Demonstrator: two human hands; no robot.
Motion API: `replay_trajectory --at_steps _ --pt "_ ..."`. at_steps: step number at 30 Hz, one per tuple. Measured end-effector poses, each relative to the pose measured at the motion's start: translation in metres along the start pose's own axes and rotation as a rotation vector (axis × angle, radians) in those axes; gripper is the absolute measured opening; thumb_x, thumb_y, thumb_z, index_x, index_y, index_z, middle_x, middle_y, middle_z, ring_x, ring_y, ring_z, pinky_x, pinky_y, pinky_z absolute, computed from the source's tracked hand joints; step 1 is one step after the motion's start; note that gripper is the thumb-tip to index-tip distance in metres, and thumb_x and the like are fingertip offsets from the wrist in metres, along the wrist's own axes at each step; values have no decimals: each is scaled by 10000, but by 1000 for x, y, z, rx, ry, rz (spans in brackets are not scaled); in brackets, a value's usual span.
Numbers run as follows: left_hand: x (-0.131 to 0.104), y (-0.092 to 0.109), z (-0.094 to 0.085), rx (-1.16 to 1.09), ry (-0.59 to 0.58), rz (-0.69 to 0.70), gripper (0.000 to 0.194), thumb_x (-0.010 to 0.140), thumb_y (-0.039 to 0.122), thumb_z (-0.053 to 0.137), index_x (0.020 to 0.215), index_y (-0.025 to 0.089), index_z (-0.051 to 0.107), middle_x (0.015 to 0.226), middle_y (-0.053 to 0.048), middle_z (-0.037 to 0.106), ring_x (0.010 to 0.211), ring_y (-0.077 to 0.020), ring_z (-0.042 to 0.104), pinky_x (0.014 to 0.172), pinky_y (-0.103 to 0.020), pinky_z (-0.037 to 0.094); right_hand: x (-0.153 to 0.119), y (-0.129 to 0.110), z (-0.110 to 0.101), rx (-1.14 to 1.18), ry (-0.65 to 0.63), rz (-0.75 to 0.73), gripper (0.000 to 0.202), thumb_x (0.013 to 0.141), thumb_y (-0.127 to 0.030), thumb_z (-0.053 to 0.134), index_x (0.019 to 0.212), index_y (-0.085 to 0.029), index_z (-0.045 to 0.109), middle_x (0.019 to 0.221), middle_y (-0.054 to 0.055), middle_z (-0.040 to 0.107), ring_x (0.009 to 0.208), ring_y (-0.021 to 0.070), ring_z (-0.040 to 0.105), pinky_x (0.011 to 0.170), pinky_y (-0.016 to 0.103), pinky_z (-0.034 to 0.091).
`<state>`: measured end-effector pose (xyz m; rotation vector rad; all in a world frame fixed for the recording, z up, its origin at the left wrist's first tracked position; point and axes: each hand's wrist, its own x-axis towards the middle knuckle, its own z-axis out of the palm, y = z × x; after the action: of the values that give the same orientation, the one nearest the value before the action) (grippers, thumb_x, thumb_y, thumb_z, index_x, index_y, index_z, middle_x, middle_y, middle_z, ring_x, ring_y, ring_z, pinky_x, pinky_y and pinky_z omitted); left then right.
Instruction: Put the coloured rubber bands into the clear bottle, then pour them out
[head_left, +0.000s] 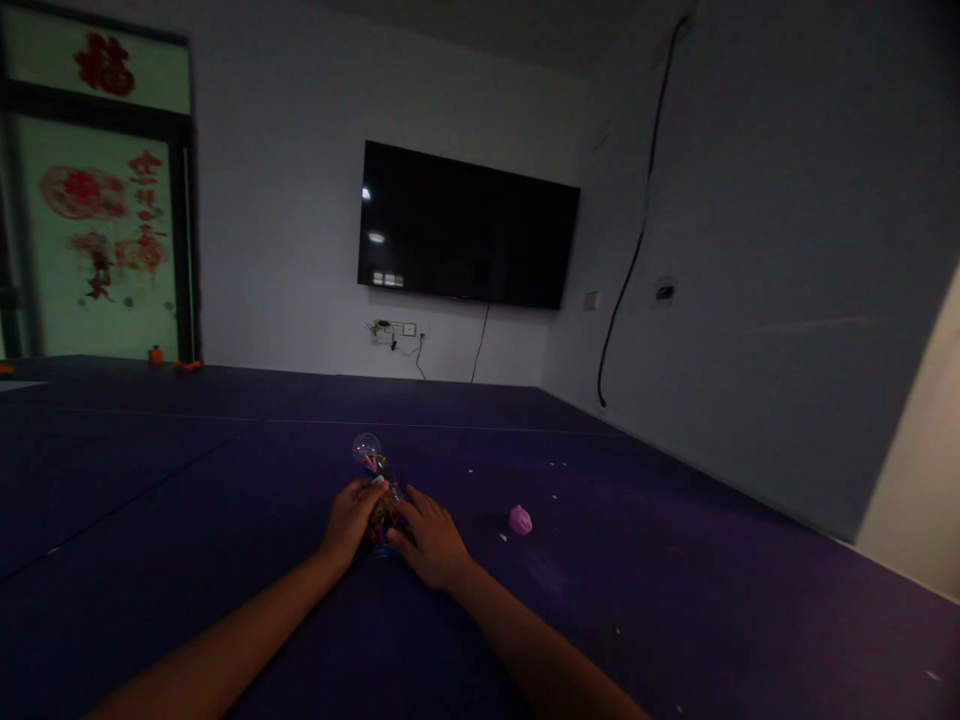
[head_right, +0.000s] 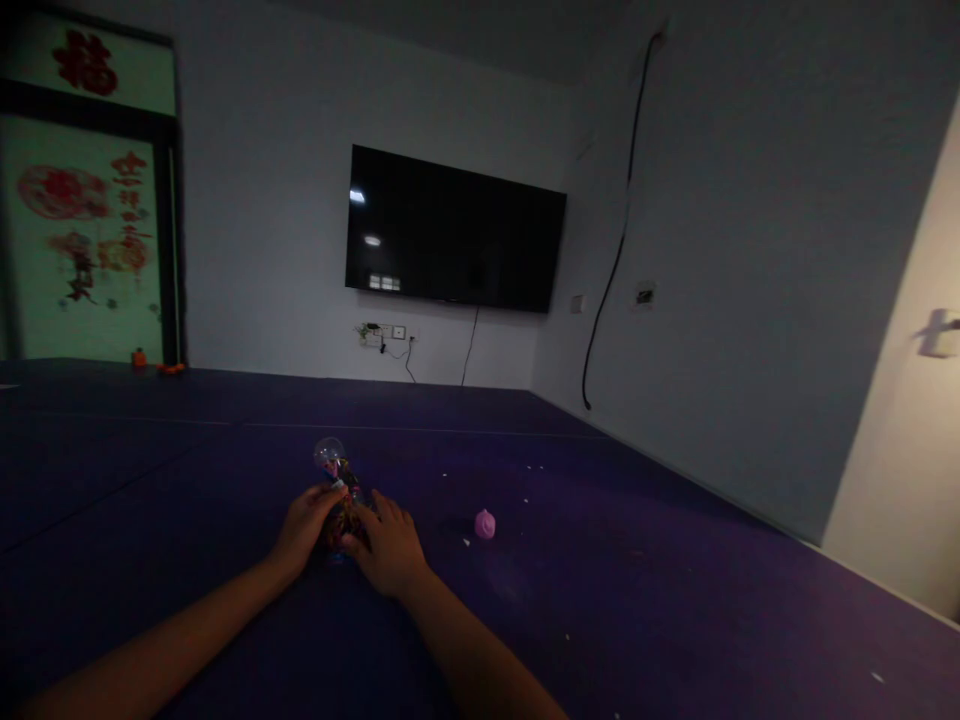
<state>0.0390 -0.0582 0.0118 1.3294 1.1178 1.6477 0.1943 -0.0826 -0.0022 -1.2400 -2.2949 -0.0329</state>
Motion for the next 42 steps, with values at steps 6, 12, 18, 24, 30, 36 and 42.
replay_trajectory --at_steps 6,12,18,24,30,36,42 --pt "2 0 1 -3 48 10 416 566 555 663 704 163 647 673 -41 689 681 -229 640 616 -299 469 -1 -2 -4 13 4 -21 431 913 -484 402 1281 -272 479 1394 103 423 1267 264 389 986 461 353" --pt "1 2 2 -9 54 16 425 561 558 672 706 160 649 690 -57 701 680 -237 650 600 -301 476 0 -4 -8 69 57 -30 312 917 -398 436 1140 -226 570 1270 89 540 1192 229 469 972 419 374" --pt "2 1 2 -7 64 17 396 575 551 663 675 168 650 663 -41 686 669 -222 635 629 -298 469 0 -2 -6 98 101 -34 289 905 -347 461 1146 -224 563 1285 86 529 1197 220 469 972 407 377" --pt "2 1 2 -10 44 14 449 571 607 642 647 165 662 654 -43 683 647 -221 622 616 -302 461 -1 -1 -5 22 45 -41 550 892 -376 472 1405 -271 304 1413 104 399 1249 252 415 979 435 368" --pt "-1 3 4 27 -44 16 404 576 569 650 626 168 657 624 -39 678 649 -230 632 595 -297 464 0 -1 -3 7 -14 -50 699 868 -390 495 1457 -220 159 1485 142 262 1293 288 358 978 452 369" --pt "-8 8 7 14 -181 27 372 576 460 677 805 168 691 813 -72 731 794 -267 669 715 -339 500 0 3 3 22 9 -31 807 828 -385 556 1465 -212 90 1496 152 222 1326 289 309 997 446 360" --pt "-7 6 5 31 -138 9 359 585 485 666 765 175 677 759 -68 726 756 -263 673 657 -322 501 1 4 4 36 -3 -28 718 835 -390 552 1440 -238 197 1474 136 279 1298 290 354 985 459 370"
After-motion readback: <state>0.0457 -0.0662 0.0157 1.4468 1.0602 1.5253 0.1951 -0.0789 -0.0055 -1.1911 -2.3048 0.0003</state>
